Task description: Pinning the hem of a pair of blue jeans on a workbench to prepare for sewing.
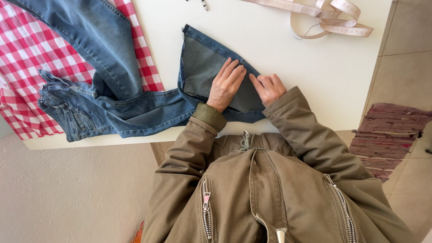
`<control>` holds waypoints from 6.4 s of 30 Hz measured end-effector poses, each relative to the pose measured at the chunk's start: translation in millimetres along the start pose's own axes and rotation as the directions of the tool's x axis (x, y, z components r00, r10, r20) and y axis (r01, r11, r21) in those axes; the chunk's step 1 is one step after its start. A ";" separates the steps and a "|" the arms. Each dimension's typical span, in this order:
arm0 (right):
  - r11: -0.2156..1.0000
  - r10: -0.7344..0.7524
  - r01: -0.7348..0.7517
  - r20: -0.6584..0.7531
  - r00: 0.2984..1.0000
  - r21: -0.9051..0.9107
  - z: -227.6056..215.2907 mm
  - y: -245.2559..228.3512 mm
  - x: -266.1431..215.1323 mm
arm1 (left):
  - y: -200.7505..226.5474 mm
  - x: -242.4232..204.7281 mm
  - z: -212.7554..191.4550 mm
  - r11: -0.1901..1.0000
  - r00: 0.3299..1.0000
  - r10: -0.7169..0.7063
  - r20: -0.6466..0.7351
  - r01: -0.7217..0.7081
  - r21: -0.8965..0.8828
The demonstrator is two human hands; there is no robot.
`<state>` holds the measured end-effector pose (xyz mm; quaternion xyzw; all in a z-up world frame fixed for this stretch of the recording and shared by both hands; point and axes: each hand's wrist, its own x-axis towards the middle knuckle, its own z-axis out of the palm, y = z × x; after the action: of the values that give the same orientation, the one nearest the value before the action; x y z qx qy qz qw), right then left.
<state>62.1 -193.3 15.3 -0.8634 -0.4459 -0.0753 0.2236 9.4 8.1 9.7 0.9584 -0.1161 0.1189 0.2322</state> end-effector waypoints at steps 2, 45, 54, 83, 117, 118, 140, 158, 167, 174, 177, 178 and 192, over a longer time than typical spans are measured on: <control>1.000 -0.002 0.002 -0.020 1.000 0.008 3.5 0.4 -0.9 | -0.6 -4.3 1.6 1.000 1.000 -0.005 0.031 0.005 0.024; 0.626 0.708 -0.668 0.067 0.703 0.402 -19.1 55.9 -106.3 | 8.3 24.5 -43.0 0.983 0.945 0.181 0.271 -0.170 -0.064; 0.655 0.685 -0.633 0.029 0.728 0.412 -11.0 54.5 -107.3 | 77.4 -19.0 -37.0 0.971 0.866 0.179 0.467 -0.231 0.056; 0.700 0.643 -0.563 -0.044 0.765 0.440 -20.3 43.6 -86.7 | 40.0 -8.8 -66.2 0.993 0.669 -0.119 0.734 0.086 0.082; 0.993 0.106 -0.105 0.034 0.994 -0.049 -19.0 13.7 -14.2 | -16.3 27.7 -29.4 0.935 0.915 0.161 0.370 -0.261 0.240; 0.994 0.105 -0.103 0.034 0.994 -0.046 -20.4 14.4 -12.7 | -18.3 30.8 -29.6 0.935 0.915 0.159 0.371 -0.260 0.242; 0.994 0.098 -0.097 0.020 0.995 -0.049 -22.9 16.9 -23.6 | -43.9 28.6 -25.5 0.906 0.861 0.361 0.358 -0.415 0.084; 0.989 0.124 -0.127 -0.051 0.991 -0.069 -27.5 -14.0 13.0 | -104.8 -1.4 -101.8 0.887 0.885 -0.461 0.059 0.462 -0.005; 0.881 0.473 -0.439 0.317 0.822 -0.177 -16.0 32.4 -39.3 | -154.9 -19.9 -69.0 0.669 0.775 -0.586 0.236 0.627 -0.399; 0.950 0.218 -0.244 0.146 0.965 0.195 -42.6 -6.8 -47.6 | -142.0 -26.6 -83.7 0.474 0.556 -0.575 0.600 0.824 -0.309; 0.875 -0.029 -0.057 0.169 0.985 0.480 -20.9 -52.8 2.3 | -133.0 -30.0 -92.0 0.512 0.375 -0.439 0.816 0.851 -0.116; 0.875 -0.035 -0.051 0.169 0.985 0.482 -6.6 -62.8 0.1 | -143.1 -45.9 -90.2 0.509 0.376 -0.443 0.814 0.853 -0.116; 0.700 -0.500 0.584 -0.303 0.811 0.410 -65.8 -67.3 24.0 | 7.5 -97.5 -237.3 0.385 0.665 -0.724 0.185 0.612 -0.691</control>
<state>26.7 -171.6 103.1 -0.5989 -0.6643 -0.0965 0.4367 -126.2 130.0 190.3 0.7440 0.2615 0.0312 0.6141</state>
